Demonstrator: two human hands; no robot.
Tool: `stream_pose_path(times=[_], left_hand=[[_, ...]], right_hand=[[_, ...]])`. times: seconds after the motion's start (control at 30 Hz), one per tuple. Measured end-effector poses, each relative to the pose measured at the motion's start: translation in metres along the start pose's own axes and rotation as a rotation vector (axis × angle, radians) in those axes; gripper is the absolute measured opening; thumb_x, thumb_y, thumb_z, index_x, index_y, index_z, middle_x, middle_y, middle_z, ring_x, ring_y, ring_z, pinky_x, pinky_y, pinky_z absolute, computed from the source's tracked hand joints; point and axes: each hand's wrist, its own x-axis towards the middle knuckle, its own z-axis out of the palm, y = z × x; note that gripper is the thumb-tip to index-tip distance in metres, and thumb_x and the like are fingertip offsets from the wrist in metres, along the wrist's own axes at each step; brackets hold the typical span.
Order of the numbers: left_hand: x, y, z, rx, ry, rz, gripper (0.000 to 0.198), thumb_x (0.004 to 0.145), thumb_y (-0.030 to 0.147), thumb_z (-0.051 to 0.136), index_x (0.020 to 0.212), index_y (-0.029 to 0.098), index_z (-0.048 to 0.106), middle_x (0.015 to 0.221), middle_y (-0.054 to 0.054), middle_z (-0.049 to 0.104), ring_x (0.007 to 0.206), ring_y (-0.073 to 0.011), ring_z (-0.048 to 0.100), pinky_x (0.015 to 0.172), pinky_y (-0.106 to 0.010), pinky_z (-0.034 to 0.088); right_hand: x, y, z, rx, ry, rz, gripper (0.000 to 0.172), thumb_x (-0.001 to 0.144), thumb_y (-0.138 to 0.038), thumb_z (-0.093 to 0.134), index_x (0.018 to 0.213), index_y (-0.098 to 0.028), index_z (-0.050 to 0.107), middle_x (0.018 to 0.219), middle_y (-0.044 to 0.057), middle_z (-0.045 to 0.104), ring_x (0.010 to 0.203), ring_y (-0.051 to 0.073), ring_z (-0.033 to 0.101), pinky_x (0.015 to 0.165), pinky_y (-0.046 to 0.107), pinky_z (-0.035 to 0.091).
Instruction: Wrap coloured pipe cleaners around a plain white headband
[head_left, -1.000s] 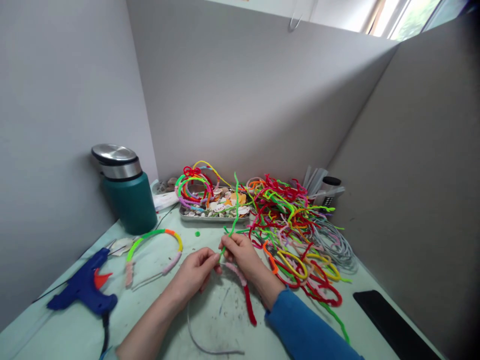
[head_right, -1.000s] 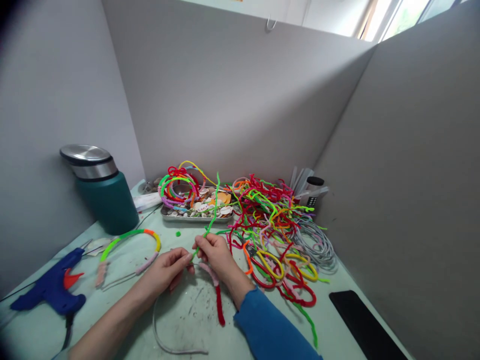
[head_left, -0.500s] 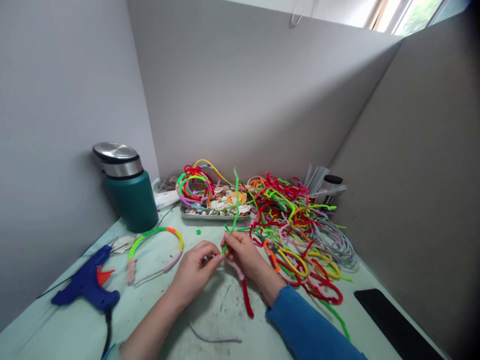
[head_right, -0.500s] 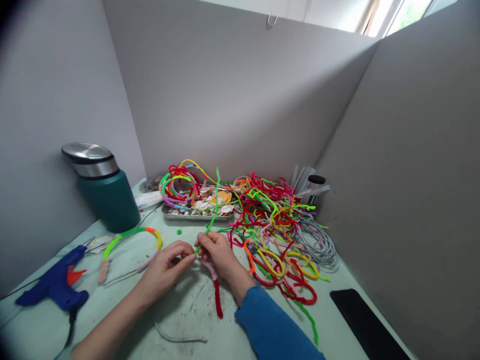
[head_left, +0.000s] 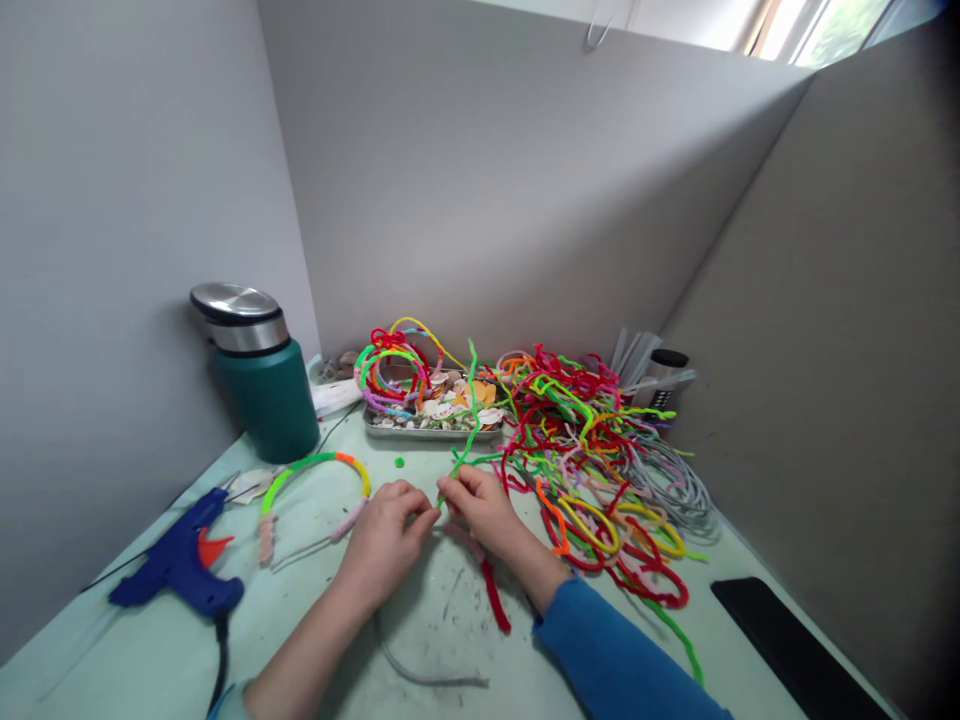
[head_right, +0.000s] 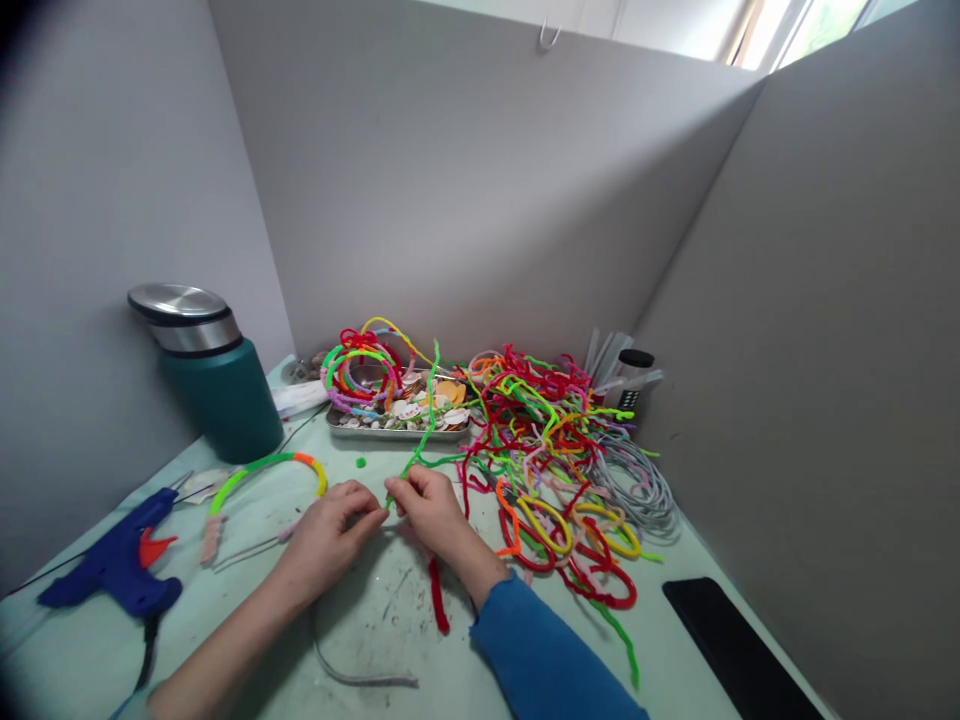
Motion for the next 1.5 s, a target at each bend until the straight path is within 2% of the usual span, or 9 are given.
stream_pose_path(times=[0.2, 0.37, 0.5, 0.67, 0.93, 1.1, 1.23, 1.4, 1.5], left_hand=[[0.001, 0.000, 0.001, -0.052, 0.016, -0.052, 0.024, 0.082, 0.031, 0.048, 0.065, 0.018, 0.061, 0.069, -0.002, 0.058, 0.069, -0.0157, 0.053, 0.063, -0.026, 0.036], [-0.004, 0.003, 0.004, 0.045, 0.034, -0.066, 0.024, 0.084, 0.028, 0.047, 0.067, 0.018, 0.061, 0.070, -0.002, 0.060, 0.072, -0.0160, 0.054, 0.066, -0.026, 0.037], [-0.011, 0.005, 0.007, 0.232, -0.024, -0.029, 0.014, 0.077, 0.031, 0.057, 0.080, 0.019, 0.063, 0.082, -0.005, 0.063, 0.084, -0.0208, 0.053, 0.073, -0.031, 0.037], [-0.014, 0.003, 0.010, 0.312, -0.093, -0.022, 0.013, 0.079, 0.017, 0.050, 0.077, 0.019, 0.063, 0.082, -0.009, 0.062, 0.086, -0.0237, 0.053, 0.076, -0.035, 0.036], [-0.011, 0.004, 0.006, 0.206, -0.068, -0.093, 0.020, 0.081, 0.014, 0.044, 0.088, 0.020, 0.062, 0.081, -0.007, 0.065, 0.076, -0.0193, 0.058, 0.066, -0.028, 0.039], [-0.007, -0.001, 0.007, 0.077, -0.050, -0.142, 0.022, 0.081, 0.018, 0.046, 0.088, 0.018, 0.066, 0.088, -0.008, 0.068, 0.082, -0.0181, 0.060, 0.072, -0.027, 0.041], [-0.003, -0.003, 0.007, -0.020, -0.069, -0.175, 0.023, 0.080, 0.019, 0.045, 0.076, 0.016, 0.067, 0.078, -0.008, 0.068, 0.075, -0.0179, 0.059, 0.069, -0.027, 0.040], [0.000, -0.004, 0.005, -0.102, -0.104, -0.199, 0.023, 0.080, 0.023, 0.044, 0.074, 0.016, 0.065, 0.071, -0.004, 0.067, 0.069, -0.0169, 0.058, 0.061, -0.025, 0.037], [0.001, -0.004, 0.004, -0.144, -0.112, -0.218, 0.025, 0.080, 0.027, 0.043, 0.076, 0.016, 0.065, 0.075, -0.004, 0.068, 0.072, -0.0173, 0.058, 0.063, -0.025, 0.038]], right_hand=[[-0.001, -0.002, -0.002, 0.014, -0.158, -0.019, 0.023, 0.077, -0.031, 0.057, 0.062, -0.017, 0.048, 0.055, -0.006, 0.041, 0.052, 0.009, 0.038, 0.048, 0.020, 0.029], [0.000, 0.004, -0.001, -0.039, -0.095, -0.027, 0.025, 0.079, -0.032, 0.055, 0.061, -0.018, 0.044, 0.054, -0.006, 0.037, 0.050, 0.009, 0.035, 0.048, 0.021, 0.029], [0.002, 0.006, -0.002, -0.118, -0.026, -0.074, 0.030, 0.080, -0.037, 0.053, 0.059, -0.018, 0.043, 0.055, -0.005, 0.038, 0.053, 0.011, 0.036, 0.050, 0.023, 0.029], [0.001, 0.007, -0.001, -0.105, -0.039, -0.060, 0.032, 0.079, -0.039, 0.055, 0.057, -0.019, 0.043, 0.053, -0.005, 0.038, 0.052, 0.011, 0.036, 0.049, 0.024, 0.029], [0.001, 0.007, -0.002, -0.041, -0.032, 0.002, 0.033, 0.074, -0.045, 0.060, 0.059, -0.019, 0.046, 0.054, -0.004, 0.039, 0.050, 0.011, 0.037, 0.045, 0.024, 0.032], [0.001, 0.007, -0.001, -0.004, -0.065, 0.048, 0.032, 0.075, -0.043, 0.060, 0.058, -0.019, 0.045, 0.053, -0.005, 0.038, 0.047, 0.010, 0.036, 0.043, 0.022, 0.032], [0.000, 0.000, -0.002, 0.026, -0.073, 0.054, 0.033, 0.075, -0.041, 0.058, 0.055, -0.018, 0.044, 0.053, -0.005, 0.037, 0.048, 0.010, 0.036, 0.044, 0.021, 0.032], [0.001, -0.001, -0.004, 0.034, -0.110, 0.085, 0.029, 0.075, -0.035, 0.057, 0.055, -0.018, 0.045, 0.050, -0.005, 0.038, 0.045, 0.008, 0.036, 0.041, 0.020, 0.028], [0.001, 0.002, -0.007, -0.037, -0.135, 0.039, 0.029, 0.076, -0.033, 0.057, 0.054, -0.019, 0.046, 0.049, -0.005, 0.039, 0.045, 0.009, 0.036, 0.041, 0.020, 0.028]])
